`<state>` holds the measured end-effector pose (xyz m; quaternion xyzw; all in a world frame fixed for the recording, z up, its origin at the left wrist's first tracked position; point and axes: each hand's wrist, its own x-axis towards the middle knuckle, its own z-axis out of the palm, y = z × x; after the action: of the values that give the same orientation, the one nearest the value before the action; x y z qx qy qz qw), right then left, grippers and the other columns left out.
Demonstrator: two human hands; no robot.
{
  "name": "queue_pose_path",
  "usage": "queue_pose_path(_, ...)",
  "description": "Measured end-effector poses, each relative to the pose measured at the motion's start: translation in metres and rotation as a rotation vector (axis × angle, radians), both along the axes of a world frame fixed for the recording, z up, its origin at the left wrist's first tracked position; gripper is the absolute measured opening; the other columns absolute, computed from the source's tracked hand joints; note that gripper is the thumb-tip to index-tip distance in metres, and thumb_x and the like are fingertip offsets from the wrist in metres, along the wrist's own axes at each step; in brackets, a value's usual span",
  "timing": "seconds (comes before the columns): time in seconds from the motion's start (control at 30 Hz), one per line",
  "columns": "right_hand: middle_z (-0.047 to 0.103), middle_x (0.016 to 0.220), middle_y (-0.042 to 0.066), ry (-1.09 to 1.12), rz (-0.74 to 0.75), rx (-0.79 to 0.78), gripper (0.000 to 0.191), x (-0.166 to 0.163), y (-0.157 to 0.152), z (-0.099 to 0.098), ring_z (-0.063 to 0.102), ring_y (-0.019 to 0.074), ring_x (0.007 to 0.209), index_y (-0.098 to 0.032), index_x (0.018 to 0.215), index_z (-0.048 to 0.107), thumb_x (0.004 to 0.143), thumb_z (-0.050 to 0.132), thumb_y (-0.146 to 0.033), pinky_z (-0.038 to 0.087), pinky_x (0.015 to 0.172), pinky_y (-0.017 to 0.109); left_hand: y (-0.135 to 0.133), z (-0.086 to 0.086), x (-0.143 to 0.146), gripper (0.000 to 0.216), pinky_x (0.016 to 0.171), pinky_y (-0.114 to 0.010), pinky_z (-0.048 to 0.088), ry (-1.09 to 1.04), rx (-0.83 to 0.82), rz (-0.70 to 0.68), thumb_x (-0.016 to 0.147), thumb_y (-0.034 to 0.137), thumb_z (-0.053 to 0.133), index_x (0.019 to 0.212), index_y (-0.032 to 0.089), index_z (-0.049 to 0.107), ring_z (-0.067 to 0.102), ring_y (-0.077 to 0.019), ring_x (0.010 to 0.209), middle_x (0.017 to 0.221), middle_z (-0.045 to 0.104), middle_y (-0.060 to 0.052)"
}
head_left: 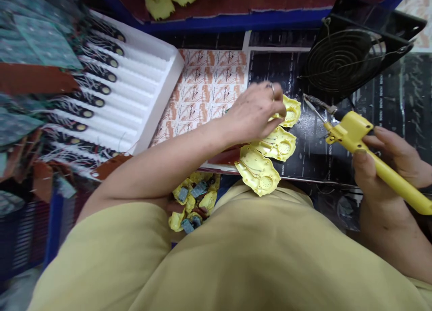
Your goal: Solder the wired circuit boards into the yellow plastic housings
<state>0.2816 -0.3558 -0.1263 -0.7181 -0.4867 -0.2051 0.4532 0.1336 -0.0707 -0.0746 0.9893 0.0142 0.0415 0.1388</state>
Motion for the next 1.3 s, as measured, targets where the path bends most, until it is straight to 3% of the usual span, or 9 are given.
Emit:
queue_pose_path(0.13,0.084,0.106,0.000,-0.035,-0.060,0.049,0.044,-0.002,-0.005,0.003,0.083,0.0239,0.086,-0.034,0.141,0.075,0.099,0.082,-0.042,0.073,0.080,0.039,-0.018,0.003,-0.017,0.034,0.102,-0.044,0.051,0.170,0.056,-0.152,0.105,0.043,0.064,0.126,0.020,0.079,0.069,-0.0304,0.118,0.124,0.075,-0.013)
queue_pose_path(0.33,0.083,0.106,0.000,0.010,-0.070,0.066,0.041,-0.006,-0.008,0.003,0.082,0.0251,0.084,-0.034,0.137,0.077,0.097,0.083,-0.044,0.074,0.076,0.040,-0.024,0.003,-0.015,0.043,0.096,-0.041,0.049,0.234,0.173,-0.219,0.103,0.049,0.069,0.125,0.014,0.078,0.065,-0.0339,0.119,0.130,0.074,-0.020)
queue_pose_path(0.67,0.083,0.103,0.000,0.016,-0.070,0.114,0.043,-0.006,-0.012,-0.001,0.081,0.0208,0.080,-0.034,0.136,0.078,0.095,0.086,-0.043,0.068,0.075,0.034,-0.030,0.005,-0.008,0.049,0.097,-0.040,0.048,0.344,0.158,-0.137,0.104,0.050,0.066,0.143,0.019,0.069,0.061,-0.0353,0.127,0.144,0.067,-0.020)
queue_pose_path(0.9,0.083,0.104,0.001,-0.010,-0.050,0.188,0.043,-0.006,-0.014,-0.004,0.081,0.0240,0.079,-0.035,0.136,0.078,0.094,0.086,-0.042,0.069,0.069,0.037,-0.034,0.009,-0.002,0.046,0.104,-0.041,0.048,0.427,0.128,-0.078,0.105,0.052,0.066,0.137,0.021,0.072,0.059,-0.0369,0.136,0.149,0.066,-0.019)
queue_pose_path(1.1,0.084,0.104,-0.001,-0.018,-0.073,0.193,0.044,-0.008,-0.017,-0.007,0.081,0.0224,0.078,-0.035,0.136,0.079,0.093,0.086,-0.043,0.070,0.072,0.035,-0.029,0.007,-0.011,0.064,0.105,-0.038,0.048,0.345,0.100,-0.040,0.102,0.053,0.068,0.152,0.014,0.057,0.063,-0.0336,0.132,0.141,0.071,-0.019)
queue_pose_path(1.3,0.083,0.105,0.001,0.006,-0.056,0.142,0.043,-0.007,-0.019,-0.010,0.082,0.0246,0.078,-0.035,0.136,0.078,0.093,0.085,-0.041,0.071,0.071,0.038,-0.022,0.011,-0.021,0.046,0.109,-0.041,0.047,0.308,0.141,-0.044,0.107,0.046,0.056,0.147,0.023,0.066,0.065,-0.0318,0.131,0.146,0.069,-0.014)
